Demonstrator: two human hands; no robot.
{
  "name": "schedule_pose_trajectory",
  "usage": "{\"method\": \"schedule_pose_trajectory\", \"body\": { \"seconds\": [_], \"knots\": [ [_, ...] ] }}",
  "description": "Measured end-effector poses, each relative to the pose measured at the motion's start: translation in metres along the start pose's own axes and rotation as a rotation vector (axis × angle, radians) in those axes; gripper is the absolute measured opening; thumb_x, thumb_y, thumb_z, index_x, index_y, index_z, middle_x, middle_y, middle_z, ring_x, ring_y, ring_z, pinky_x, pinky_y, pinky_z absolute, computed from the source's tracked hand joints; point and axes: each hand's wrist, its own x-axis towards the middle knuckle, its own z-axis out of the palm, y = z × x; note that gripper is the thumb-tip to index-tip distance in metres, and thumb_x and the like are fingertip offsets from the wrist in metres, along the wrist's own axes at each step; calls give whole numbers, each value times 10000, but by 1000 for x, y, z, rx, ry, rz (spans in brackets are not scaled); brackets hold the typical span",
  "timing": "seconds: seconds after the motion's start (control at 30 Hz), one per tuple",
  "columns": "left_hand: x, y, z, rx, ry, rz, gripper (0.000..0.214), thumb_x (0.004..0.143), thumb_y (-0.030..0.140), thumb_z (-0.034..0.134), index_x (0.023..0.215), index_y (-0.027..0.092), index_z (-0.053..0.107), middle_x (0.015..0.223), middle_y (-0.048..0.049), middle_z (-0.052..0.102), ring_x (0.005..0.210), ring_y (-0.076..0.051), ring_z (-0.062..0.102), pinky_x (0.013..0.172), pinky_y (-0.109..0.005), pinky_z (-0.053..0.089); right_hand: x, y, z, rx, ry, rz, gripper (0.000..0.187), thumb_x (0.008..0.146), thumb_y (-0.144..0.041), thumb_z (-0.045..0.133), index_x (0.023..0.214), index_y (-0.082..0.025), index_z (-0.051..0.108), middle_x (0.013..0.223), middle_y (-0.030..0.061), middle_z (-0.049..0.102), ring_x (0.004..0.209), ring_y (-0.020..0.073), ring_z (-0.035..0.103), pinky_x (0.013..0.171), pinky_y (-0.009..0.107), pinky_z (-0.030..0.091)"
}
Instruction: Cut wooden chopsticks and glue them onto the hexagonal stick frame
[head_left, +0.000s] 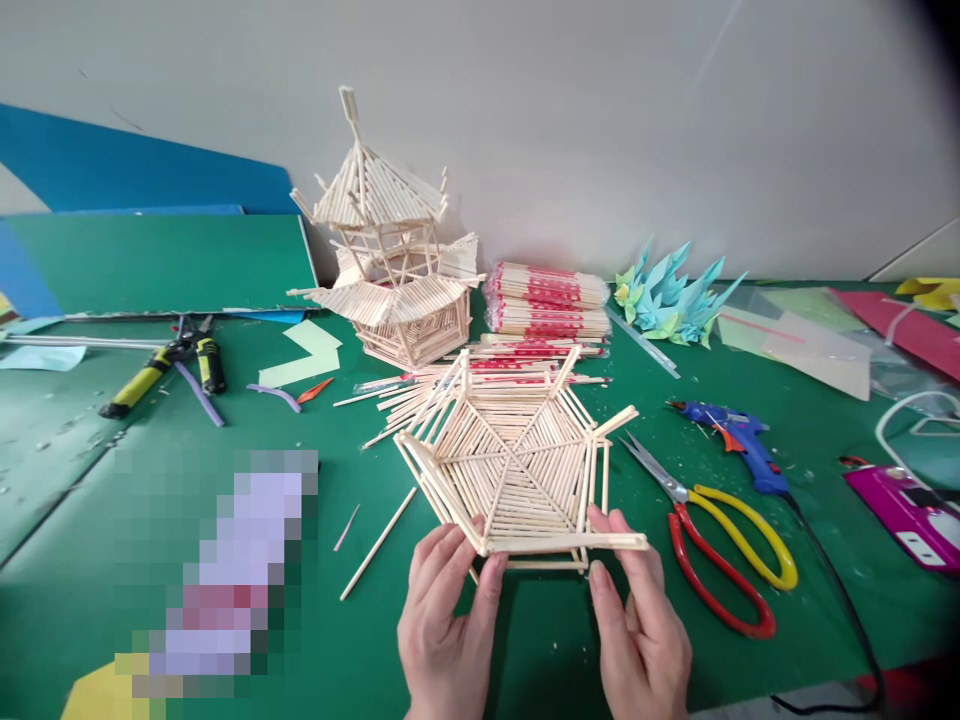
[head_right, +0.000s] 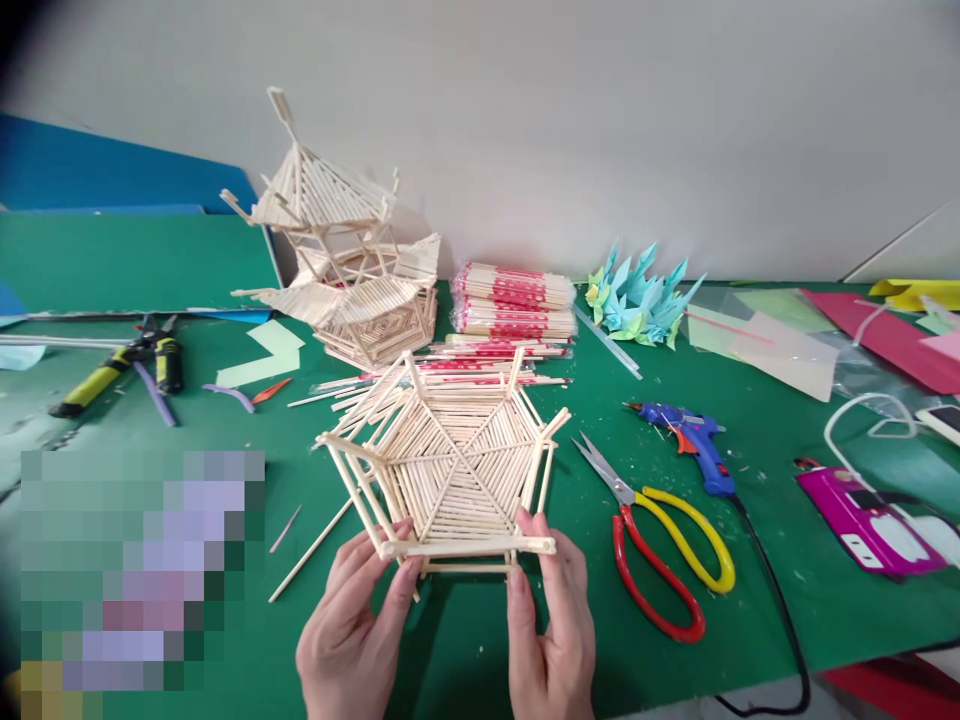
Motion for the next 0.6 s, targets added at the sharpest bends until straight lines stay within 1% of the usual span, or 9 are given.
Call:
{"method": "schedule_pose_trajectory", "body": {
  "seconds": [0.13, 0.27, 0.43, 0.6],
  "knots": [
    [-1, 0, 0, 9, 0, 5, 202, 780, 92, 608, 966, 171, 612, 986, -87, 662, 937, -213, 597, 781, -349, 533, 2, -1, 0, 5, 8, -18, 458, 876, -77, 428, 1322, -180, 411, 1284, 121, 523, 1240, 249, 412, 898, 376, 478],
    [0, 0, -2, 39, -8, 8, 201, 778, 101, 615, 967, 167, 616, 976, -85, 663, 937, -212, 595, 784, -340, 529, 4, -4, -1, 0, 14, -40, 515, 872, -57, 426, 1365, -187, 354, 1271, 118, 528, 1211, 230, 436, 909, 365, 471],
    [0, -2, -1, 32, -3, 17, 194, 774, 97, 620, 952, 174, 621, 979, -79, 666, 944, -215, 596, 788, -346, 526, 5, -4, -1, -9, 22, -46, 498, 868, -56, 433, 1346, -184, 373, 1264, 133, 530, 1192, 231, 458, 897, 370, 483],
    [0, -3, 0, -11, 14, 34, 218, 762, 78, 627, 958, 172, 624, 977, -77, 664, 930, -213, 604, 778, -350, 528, 5, -3, 0, -18, 19, -40, 484, 869, -54, 430, 1338, -161, 375, 1295, 156, 502, 1236, 246, 421, 916, 392, 473]
  ]
}}
